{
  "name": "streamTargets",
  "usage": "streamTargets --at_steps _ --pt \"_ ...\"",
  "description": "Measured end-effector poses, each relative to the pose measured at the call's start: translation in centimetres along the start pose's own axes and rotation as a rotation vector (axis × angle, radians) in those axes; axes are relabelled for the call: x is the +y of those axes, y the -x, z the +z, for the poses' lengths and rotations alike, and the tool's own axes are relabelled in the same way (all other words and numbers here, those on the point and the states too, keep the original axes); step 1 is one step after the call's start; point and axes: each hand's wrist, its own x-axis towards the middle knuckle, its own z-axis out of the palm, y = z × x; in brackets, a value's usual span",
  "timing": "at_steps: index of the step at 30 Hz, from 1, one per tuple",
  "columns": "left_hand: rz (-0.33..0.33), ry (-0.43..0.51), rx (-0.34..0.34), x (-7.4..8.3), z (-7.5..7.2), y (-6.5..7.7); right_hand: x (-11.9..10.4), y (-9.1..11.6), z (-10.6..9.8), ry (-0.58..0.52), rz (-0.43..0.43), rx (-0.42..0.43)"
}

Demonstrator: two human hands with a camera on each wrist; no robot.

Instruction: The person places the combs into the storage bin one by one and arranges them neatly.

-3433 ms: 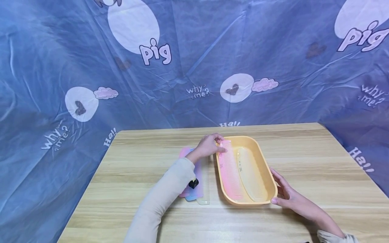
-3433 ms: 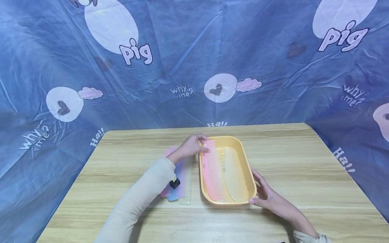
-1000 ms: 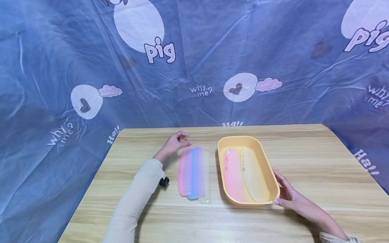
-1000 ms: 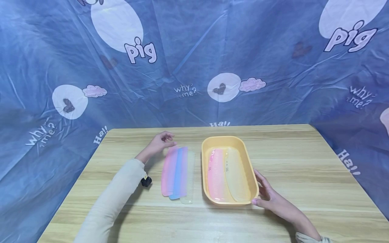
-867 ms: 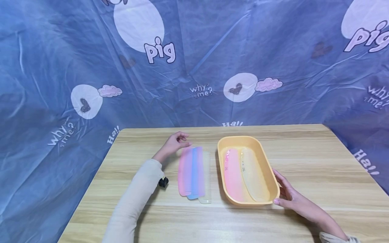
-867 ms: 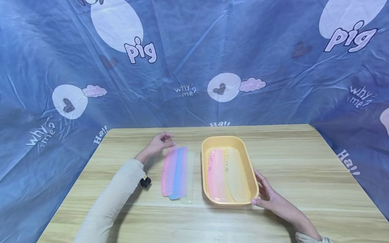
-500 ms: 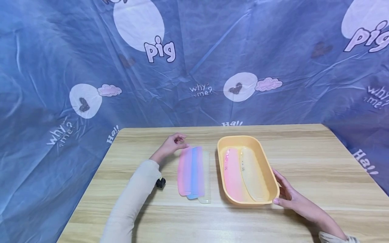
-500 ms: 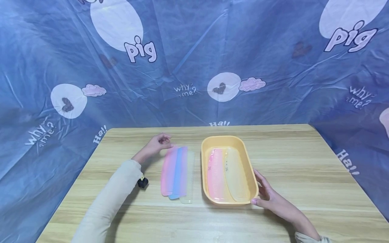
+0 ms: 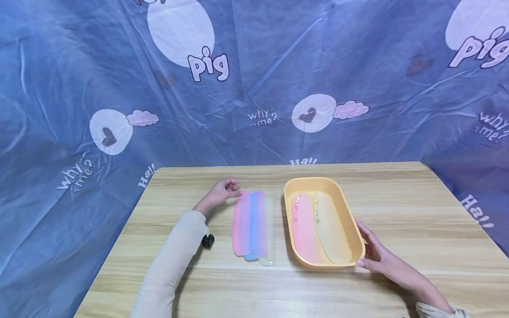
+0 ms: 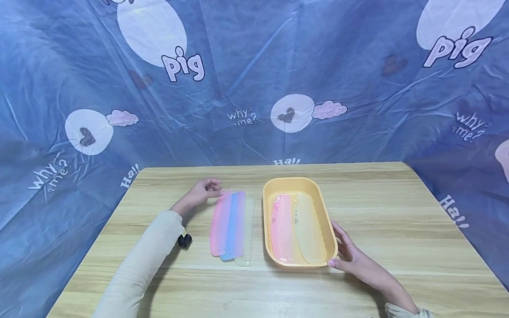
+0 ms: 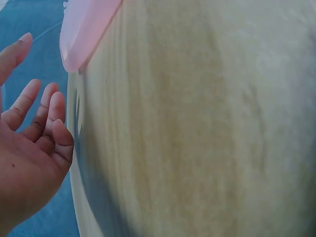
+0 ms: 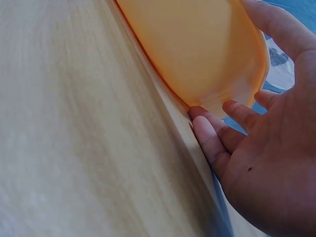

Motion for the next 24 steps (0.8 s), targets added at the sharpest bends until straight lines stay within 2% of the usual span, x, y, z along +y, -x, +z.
streamTargets --at_steps 13,19,24 --pt "0.007 0.042 -0.048 -0.39 0.23 -0.22 -0.24 0.06 0.0 -0.013 0.024 0.004" --pt "0.0 0.023 -0.078 -0.54 0.26 -0.36 -0.24 0.04 -0.01 -0.023 -0.011 -0.005" --pt "0.002 -0.002 -0.108 -0.83 0.03 -0.57 -0.36 0.06 0.07 -0.022 0.002 -0.001"
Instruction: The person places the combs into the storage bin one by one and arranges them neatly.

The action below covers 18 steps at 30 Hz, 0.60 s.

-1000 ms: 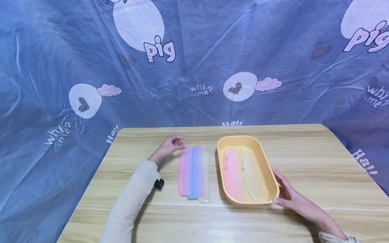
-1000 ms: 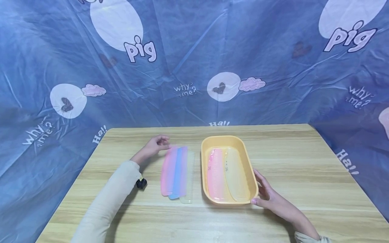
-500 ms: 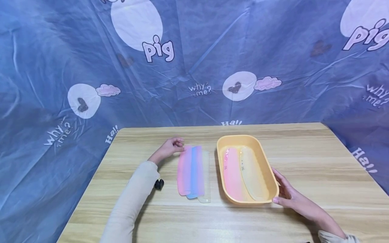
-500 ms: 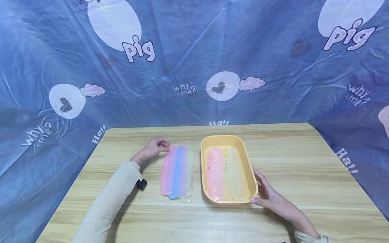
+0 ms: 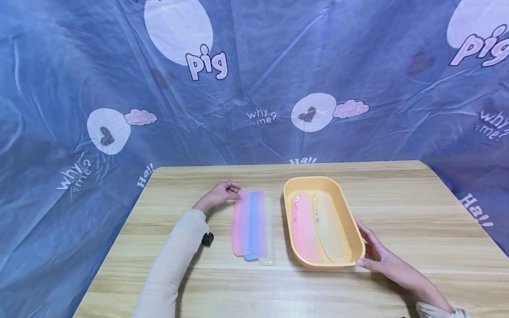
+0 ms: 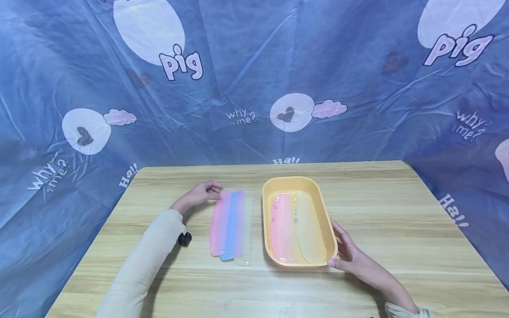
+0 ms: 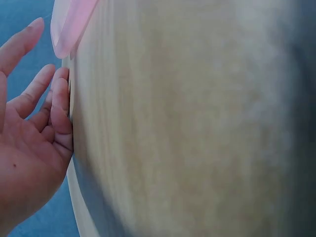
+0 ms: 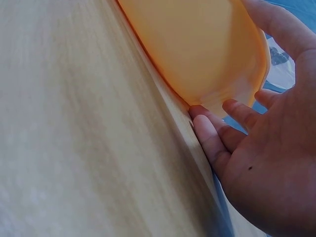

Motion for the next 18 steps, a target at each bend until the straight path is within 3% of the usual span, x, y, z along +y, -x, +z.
streamTargets --at_steps 18 --pt "-0.02 -0.09 -0.079 0.36 -0.03 -0.61 0.4 -0.27 0.15 0.014 -0.039 -0.001"
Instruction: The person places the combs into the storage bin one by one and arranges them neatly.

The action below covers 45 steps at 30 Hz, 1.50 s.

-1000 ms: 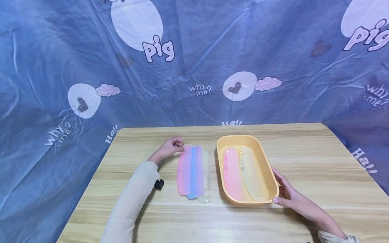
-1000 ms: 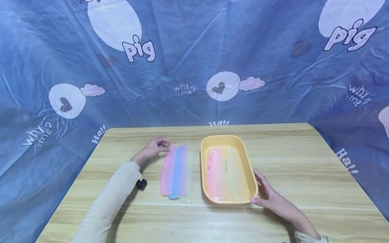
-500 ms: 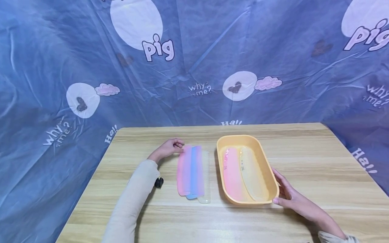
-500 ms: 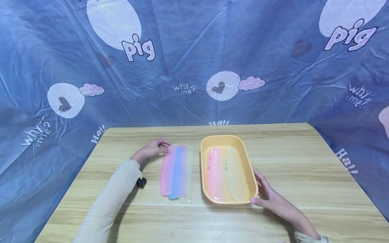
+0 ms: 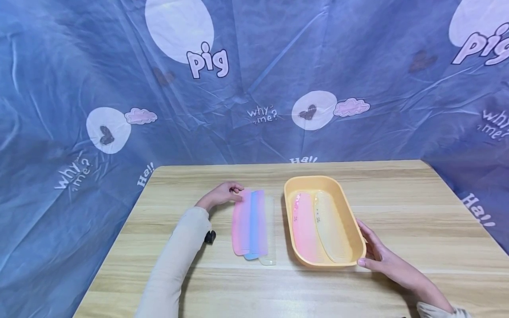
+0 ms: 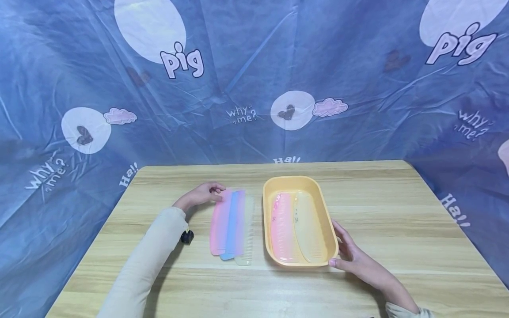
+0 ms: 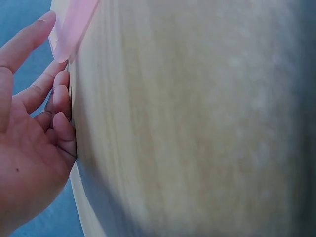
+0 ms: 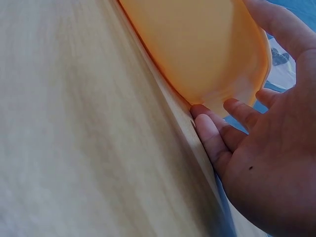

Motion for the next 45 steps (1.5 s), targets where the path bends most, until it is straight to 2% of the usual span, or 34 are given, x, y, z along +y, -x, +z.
streamTargets --at_steps 13,18,29,37,45 --pt "0.001 -0.038 0.007 0.1 0.0 -0.2 0.1 -0.3 -0.4 -0.022 0.02 -0.007" --pt "-0.003 -0.037 0.014 0.2 0.1 -0.2 0.3 -0.4 -0.7 -0.013 -0.009 -0.017" --pt "-0.044 0.054 0.016 0.2 -0.1 0.0 0.6 -0.7 -1.2 -0.004 -0.011 -0.02" --pt "-0.042 0.104 0.026 0.5 -0.2 0.1 0.7 -1.0 -1.6 -0.01 -0.014 -0.024" --pt "-0.052 0.189 0.062 0.3 -0.1 0.2 0.7 -1.1 -1.8 -0.017 0.015 -0.031"
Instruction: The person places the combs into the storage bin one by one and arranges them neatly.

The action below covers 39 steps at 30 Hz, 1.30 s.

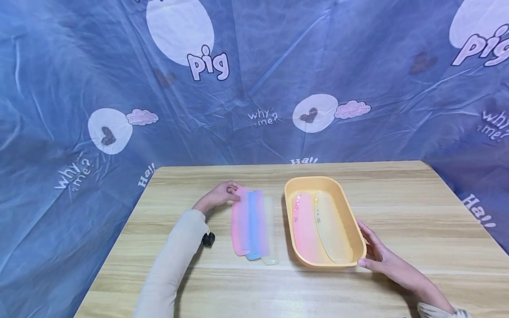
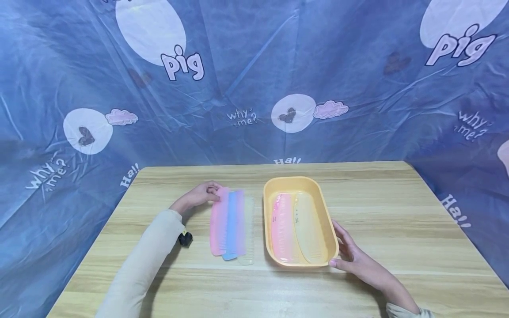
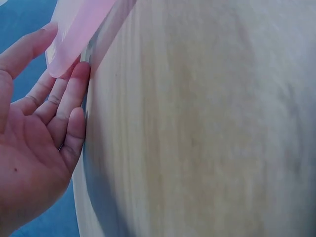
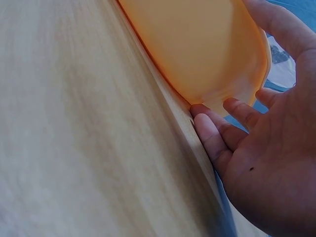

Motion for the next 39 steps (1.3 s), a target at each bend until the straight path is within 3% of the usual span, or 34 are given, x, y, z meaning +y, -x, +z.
streamTargets --at_steps 22,30,39 --pt "-0.001 0.156 0.052 -0.5 0.2 0.9 0.1 0.1 -0.3 -0.027 -0.051 -0.012" --pt "0.047 0.247 0.074 -0.2 0.6 1.6 0.0 0.3 -0.3 -0.04 -0.061 -0.024" --pt "0.079 0.303 0.151 0.8 0.8 2.4 0.1 0.4 -0.2 -0.033 -0.027 -0.008"
